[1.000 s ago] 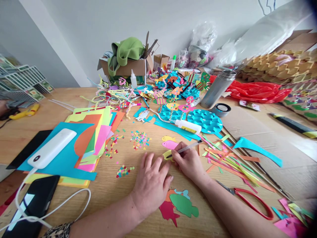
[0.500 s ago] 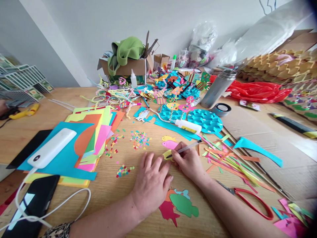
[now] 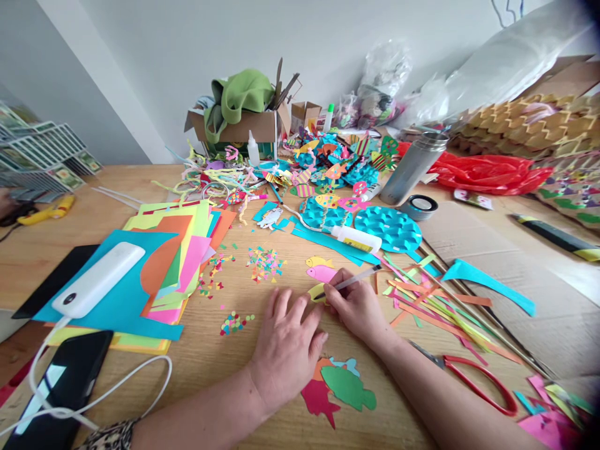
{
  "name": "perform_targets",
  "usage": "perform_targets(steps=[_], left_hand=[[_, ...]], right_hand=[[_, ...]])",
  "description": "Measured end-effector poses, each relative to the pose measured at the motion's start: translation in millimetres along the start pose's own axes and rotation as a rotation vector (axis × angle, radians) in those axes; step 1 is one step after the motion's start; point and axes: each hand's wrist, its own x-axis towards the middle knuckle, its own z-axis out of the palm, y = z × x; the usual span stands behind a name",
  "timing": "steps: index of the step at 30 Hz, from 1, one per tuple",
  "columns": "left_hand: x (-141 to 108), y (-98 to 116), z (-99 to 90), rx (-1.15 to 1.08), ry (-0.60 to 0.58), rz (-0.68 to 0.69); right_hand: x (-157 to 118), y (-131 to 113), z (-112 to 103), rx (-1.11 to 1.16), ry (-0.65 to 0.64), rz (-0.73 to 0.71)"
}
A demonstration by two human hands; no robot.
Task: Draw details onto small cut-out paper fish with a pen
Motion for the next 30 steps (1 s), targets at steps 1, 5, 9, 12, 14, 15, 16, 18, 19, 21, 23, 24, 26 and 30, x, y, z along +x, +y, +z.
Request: perform_targets(steps=[1,5,9,12,14,15,16,18,19,21,23,24,26,30], left_hand=[[0,0,0.0,0.001,-0.001,-0.001],[-1,0,-0.7,0.002,-0.012,-0.005],[0,0,-0.7,-0.009,-0.011,-0.003],[1,1,-1.6,-0.017,0.001,-0.003],[1,1,-3.1,-0.028,0.004,-0.005],[1,2,-3.9,-0.034,0.004,-0.005],[2,2,-4.6,-0.039,0.003,-0.002],[2,2,-5.0,-0.041,0.012,0.008],[2,2,-4.7,-0.040,0.024,0.015],[2,2,-3.3,-0.035,0.046,0.031],[1,1,-1.7,-0.030,0.059,0.040],[1,1,-1.1,-0.027,0.060,0.041],[1,1,-0.8,-0.022,0.055,0.038],[1,2,-2.6,-0.034,0.044,0.011]], right_hand=[[0,0,0,-0.001,-0.005,-0.004],[-2,-3,0,0.045,0.035,-0.052],[-9,-5,-1,0.176,0.164,-0.155],[-13,-7,-1,0.144,0.111,-0.267],[-15,-10,0,0.030,0.031,-0.351],[-15,-13,1,-0.034,-0.007,-0.405],[-15,-15,1,-0.093,-0.048,-0.464],[-14,-21,2,-0.186,-0.127,-0.586],[-13,-24,3,-0.213,-0.157,-0.638],[-12,-26,4,-0.248,-0.196,-0.691],[-11,-27,4,-0.268,-0.201,-0.702],[-11,-26,4,-0.274,-0.195,-0.701],[-11,-23,3,-0.279,-0.172,-0.698],[-10,-19,0,-0.285,-0.118,-0.686]])
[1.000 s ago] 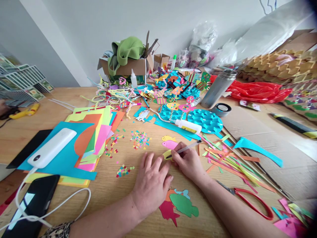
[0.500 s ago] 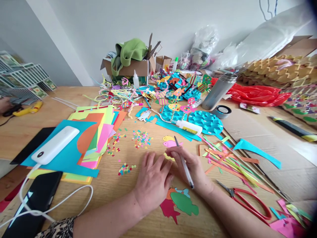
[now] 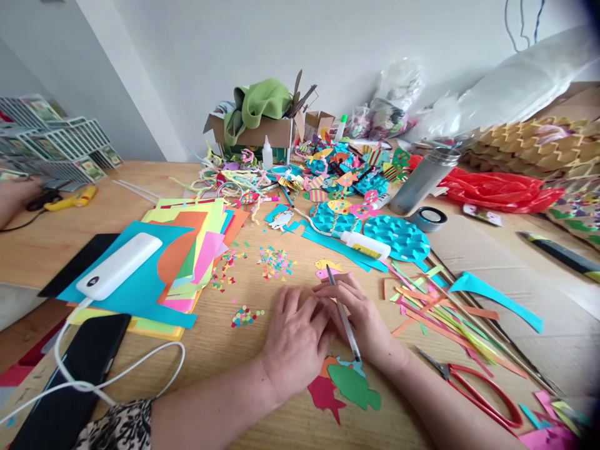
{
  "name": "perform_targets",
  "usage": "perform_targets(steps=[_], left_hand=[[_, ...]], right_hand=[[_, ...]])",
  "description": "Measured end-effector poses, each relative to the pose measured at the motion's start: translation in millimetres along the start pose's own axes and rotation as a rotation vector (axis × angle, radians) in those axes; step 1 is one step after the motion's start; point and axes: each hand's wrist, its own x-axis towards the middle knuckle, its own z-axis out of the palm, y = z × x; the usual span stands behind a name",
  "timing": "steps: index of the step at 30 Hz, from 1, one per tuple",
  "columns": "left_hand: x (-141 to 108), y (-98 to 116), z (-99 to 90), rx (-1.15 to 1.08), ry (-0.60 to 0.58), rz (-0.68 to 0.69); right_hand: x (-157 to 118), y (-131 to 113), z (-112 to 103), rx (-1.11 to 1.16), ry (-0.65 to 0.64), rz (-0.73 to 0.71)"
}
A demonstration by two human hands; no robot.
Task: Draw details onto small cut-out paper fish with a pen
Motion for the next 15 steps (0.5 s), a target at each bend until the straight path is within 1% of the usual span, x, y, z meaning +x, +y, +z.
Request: perform_targets(steps=[7,12,15], left_hand=[[0.1,0.4,-1.8,0.010,-0.013,0.002],[-0.3,0.9,-3.3,0.026,-0.003,0.022],[-0.1,1.3,-3.6,0.039,0.005,0.029]], right_hand=[[0.8,-0.3,-0.4,-0.087,-0.016,-0.049],[1.5,-5.3,-3.1,-0.186,-0.075,-0.104],[2.7,-8.6,-3.7,-0.247,-0.109,-0.104]])
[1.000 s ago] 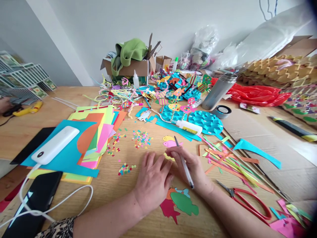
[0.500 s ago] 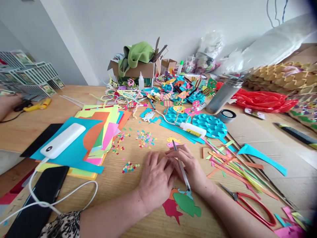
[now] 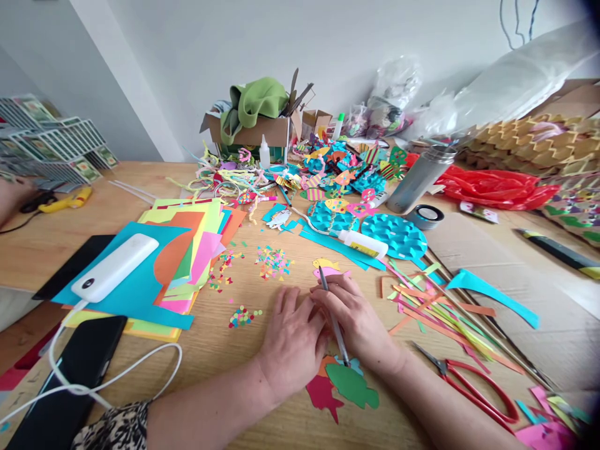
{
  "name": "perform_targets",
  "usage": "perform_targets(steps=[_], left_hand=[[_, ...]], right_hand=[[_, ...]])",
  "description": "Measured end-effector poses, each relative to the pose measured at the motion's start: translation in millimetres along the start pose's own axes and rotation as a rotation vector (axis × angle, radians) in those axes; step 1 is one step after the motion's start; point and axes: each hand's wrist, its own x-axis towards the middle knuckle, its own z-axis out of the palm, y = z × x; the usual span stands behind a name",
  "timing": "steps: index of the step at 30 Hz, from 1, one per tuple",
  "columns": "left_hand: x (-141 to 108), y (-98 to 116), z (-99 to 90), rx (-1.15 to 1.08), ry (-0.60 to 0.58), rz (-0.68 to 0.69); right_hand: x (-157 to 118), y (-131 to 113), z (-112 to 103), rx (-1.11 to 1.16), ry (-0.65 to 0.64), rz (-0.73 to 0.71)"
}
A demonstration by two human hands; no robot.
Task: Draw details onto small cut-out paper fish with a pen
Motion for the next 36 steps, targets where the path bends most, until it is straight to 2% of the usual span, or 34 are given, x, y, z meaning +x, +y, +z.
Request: perform_targets(steps=[10,19,23,27,33,36], left_hand=[[0,-2,2.5,-0.010,-0.017,0.000],[0,-1,3.3,-0.011,0.003,-0.006],[0,-1,3.1,-0.008,0.003,-0.015],[0,-1,3.7,-0.018,-0.010,-0.032],[-2,-2,5.8,-0.014,0.005,-0.023],[-3,-3,6.2,-0.008,0.019,-0.009]], right_hand=[[4,-3,6,-0.072,-0.041,0.083],[1,-1,11,-0.044,-0.002,0.145],[1,2,13,0.070,0.071,0.213],[3,0,4,0.184,0.111,0.313],[3,-6,-19,0.466,0.062,0.532],[0,-11,-31,0.586,0.065,0.570]])
